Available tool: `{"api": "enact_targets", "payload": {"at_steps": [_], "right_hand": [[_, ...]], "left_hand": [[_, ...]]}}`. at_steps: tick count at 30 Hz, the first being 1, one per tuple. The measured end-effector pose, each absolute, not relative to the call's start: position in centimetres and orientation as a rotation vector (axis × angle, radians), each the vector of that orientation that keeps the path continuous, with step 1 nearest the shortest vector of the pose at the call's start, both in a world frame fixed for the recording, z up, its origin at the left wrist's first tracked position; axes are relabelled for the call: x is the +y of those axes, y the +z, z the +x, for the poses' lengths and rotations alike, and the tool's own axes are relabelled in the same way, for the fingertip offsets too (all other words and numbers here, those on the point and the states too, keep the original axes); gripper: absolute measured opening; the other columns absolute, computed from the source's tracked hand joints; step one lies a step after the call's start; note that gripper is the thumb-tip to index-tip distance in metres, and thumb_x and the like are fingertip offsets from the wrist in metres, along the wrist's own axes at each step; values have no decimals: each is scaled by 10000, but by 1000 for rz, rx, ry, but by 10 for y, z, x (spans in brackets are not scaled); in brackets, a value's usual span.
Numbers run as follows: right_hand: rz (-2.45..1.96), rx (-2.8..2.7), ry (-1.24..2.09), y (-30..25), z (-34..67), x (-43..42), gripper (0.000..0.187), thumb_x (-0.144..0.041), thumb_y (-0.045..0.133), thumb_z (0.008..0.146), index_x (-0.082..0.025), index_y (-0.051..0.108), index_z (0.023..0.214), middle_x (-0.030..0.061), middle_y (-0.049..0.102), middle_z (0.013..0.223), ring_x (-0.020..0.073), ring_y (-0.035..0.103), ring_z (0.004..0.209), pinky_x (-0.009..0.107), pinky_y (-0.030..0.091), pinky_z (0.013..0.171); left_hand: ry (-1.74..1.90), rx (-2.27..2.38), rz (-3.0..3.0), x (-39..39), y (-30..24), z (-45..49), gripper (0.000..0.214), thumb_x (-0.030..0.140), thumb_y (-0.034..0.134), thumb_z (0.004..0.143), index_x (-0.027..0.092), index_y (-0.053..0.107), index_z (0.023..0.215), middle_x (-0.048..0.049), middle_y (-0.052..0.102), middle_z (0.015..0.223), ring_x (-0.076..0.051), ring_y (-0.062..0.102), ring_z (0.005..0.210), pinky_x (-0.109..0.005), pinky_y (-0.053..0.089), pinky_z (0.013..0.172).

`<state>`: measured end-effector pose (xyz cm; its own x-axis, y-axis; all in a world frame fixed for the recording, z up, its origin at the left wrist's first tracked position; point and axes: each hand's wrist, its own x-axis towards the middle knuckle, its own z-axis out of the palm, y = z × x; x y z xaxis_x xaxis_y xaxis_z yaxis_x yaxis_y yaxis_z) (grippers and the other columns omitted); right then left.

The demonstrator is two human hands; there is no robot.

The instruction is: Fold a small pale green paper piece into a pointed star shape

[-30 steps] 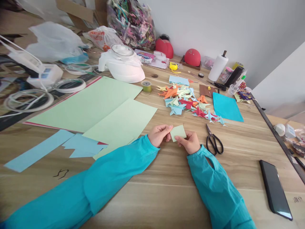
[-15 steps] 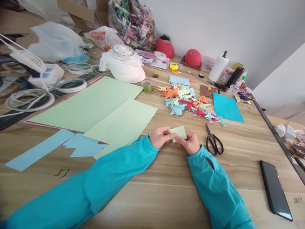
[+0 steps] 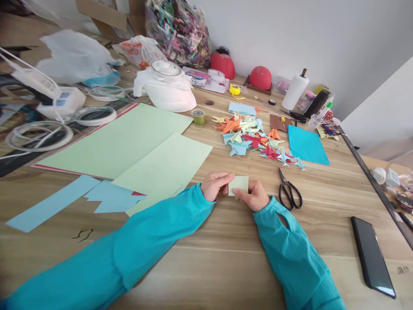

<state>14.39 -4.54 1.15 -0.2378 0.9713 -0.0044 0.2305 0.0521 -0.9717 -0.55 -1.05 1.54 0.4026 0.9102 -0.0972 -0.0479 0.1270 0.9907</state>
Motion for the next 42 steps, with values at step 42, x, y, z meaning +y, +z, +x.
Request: {"api": "enact_targets", "payload": {"at_steps": [42], "right_hand": [[-1244, -1542, 1173, 8, 140, -45, 310, -406, 663, 642, -138, 566, 518, -3, 541, 423, 89, 453, 381, 212, 371, 387]], "left_hand": [[991, 916, 1249, -9, 9, -2, 516, 536, 443, 745, 151, 424, 402, 37, 381, 324, -51, 343, 327, -216, 259, 383]]}}
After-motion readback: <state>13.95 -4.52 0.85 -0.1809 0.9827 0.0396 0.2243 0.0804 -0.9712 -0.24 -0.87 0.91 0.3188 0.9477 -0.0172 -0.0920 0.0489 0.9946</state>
